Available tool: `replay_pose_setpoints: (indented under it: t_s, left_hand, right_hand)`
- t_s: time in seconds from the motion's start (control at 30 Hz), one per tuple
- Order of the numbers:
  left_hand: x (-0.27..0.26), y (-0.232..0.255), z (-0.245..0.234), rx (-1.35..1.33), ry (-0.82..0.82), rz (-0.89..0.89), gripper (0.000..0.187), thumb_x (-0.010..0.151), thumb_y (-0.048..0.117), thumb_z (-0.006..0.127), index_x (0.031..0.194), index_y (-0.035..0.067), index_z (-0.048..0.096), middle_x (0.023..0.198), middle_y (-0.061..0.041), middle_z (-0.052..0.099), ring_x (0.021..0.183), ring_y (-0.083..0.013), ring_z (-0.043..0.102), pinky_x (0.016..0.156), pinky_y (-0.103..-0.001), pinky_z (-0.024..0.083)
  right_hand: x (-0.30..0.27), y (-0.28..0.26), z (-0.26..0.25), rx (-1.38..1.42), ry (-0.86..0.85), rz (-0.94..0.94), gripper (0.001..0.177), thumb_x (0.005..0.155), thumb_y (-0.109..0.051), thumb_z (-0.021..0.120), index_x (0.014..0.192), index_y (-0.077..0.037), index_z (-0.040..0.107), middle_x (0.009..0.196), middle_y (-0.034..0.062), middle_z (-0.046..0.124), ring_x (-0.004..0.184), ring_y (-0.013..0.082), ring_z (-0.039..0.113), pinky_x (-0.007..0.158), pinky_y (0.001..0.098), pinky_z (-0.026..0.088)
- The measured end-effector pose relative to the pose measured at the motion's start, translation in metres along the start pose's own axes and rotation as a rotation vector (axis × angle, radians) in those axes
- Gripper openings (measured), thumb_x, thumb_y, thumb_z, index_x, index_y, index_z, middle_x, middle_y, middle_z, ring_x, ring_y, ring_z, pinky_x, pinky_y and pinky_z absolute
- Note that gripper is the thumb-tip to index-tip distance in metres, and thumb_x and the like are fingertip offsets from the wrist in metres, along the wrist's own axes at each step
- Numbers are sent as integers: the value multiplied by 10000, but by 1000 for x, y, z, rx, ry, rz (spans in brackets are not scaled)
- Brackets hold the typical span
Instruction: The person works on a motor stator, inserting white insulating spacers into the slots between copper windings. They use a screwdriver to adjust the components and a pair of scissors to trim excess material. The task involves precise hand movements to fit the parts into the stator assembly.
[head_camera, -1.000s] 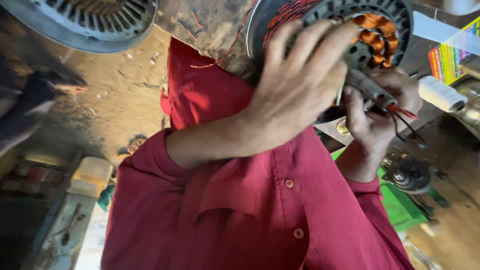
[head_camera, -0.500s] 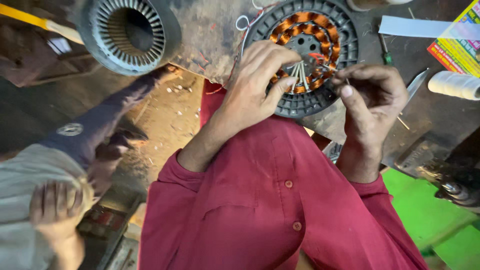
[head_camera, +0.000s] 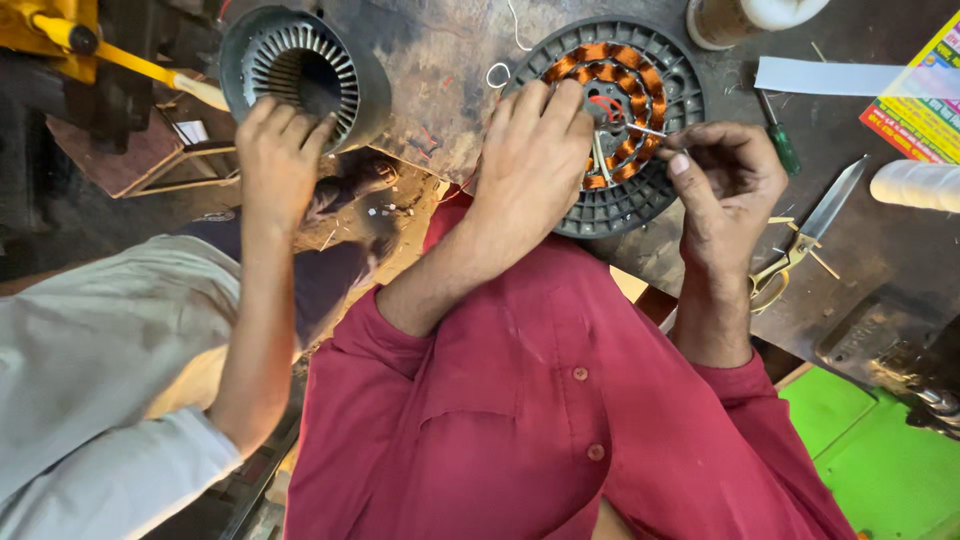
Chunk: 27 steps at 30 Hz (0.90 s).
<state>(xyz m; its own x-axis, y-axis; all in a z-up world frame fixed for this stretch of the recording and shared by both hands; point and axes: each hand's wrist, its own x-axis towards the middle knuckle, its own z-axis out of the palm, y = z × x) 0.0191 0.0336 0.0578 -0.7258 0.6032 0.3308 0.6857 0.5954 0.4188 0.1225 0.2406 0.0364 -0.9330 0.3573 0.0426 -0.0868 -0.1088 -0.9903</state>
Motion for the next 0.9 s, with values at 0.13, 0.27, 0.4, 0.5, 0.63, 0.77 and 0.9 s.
replay_pose_setpoints:
  t_s: [0.13, 0.27, 0.4, 0.5, 0.63, 0.77, 0.9]
  left_hand:
    - [-3, -6, -5, 75, 24, 24, 199, 789, 68, 684, 976, -1, 670, 1168, -123, 549, 1094, -286, 521, 940, -429, 446]
    - [-9, -26, -31, 151, 1, -43, 222, 826, 83, 704, 1028, -1, 668, 1121, -131, 538, 1096, -308, 524, 972, -465, 437]
    - [-14, -32, -49, -5, 70, -96, 314, 858, 109, 744, 1152, 17, 681, 1219, -121, 557, 1143, -316, 523, 989, -477, 421]
    - [-6, -19, -33, -160, 79, -43, 337, 877, 165, 786, 1182, 69, 678, 1277, -103, 558, 1200, -310, 522, 1022, -473, 419]
    - [5, -15, -16, -241, -4, -67, 297, 849, 164, 790, 1127, 100, 708, 1281, -93, 577, 1199, -309, 525, 1000, -455, 426]
    - [3, -18, -21, -271, -12, -76, 311, 835, 124, 762, 1138, 66, 720, 1312, -98, 569, 1234, -295, 531, 1031, -452, 433]
    - [2, -19, -22, -208, 3, -39, 229, 801, 106, 748, 1026, 63, 741, 1323, -110, 560, 1224, -300, 531, 1026, -471, 441]
  right_hand:
    - [1, 2, -2, -136, 49, 13, 170, 1026, 98, 714, 1148, 29, 618, 1120, 126, 716, 984, 166, 720, 940, 310, 611]
    - [2, 4, -4, -230, 70, 23, 143, 999, 99, 727, 1099, 37, 644, 1090, 116, 726, 989, 153, 723, 937, 292, 607]
    - [3, 6, -4, -209, 36, 49, 147, 1004, 97, 725, 1113, 33, 651, 1077, 105, 728, 990, 134, 712, 927, 270, 584]
    - [5, 5, -3, -192, 21, 50, 148, 1005, 87, 715, 1120, 23, 646, 1086, 95, 728, 1011, 127, 717, 937, 267, 586]
    - [6, 0, -2, -232, 5, 59, 151, 1011, 76, 721, 1135, 23, 654, 1093, 90, 729, 1006, 119, 705, 929, 256, 570]
    - [6, -1, 0, -251, 7, 66, 150, 1007, 64, 724, 1134, 20, 658, 1092, 82, 729, 997, 113, 699, 918, 250, 561]
    - [6, 1, 2, -235, 9, 48, 151, 1006, 56, 720, 1136, 15, 656, 1095, 75, 728, 1008, 114, 705, 936, 251, 567]
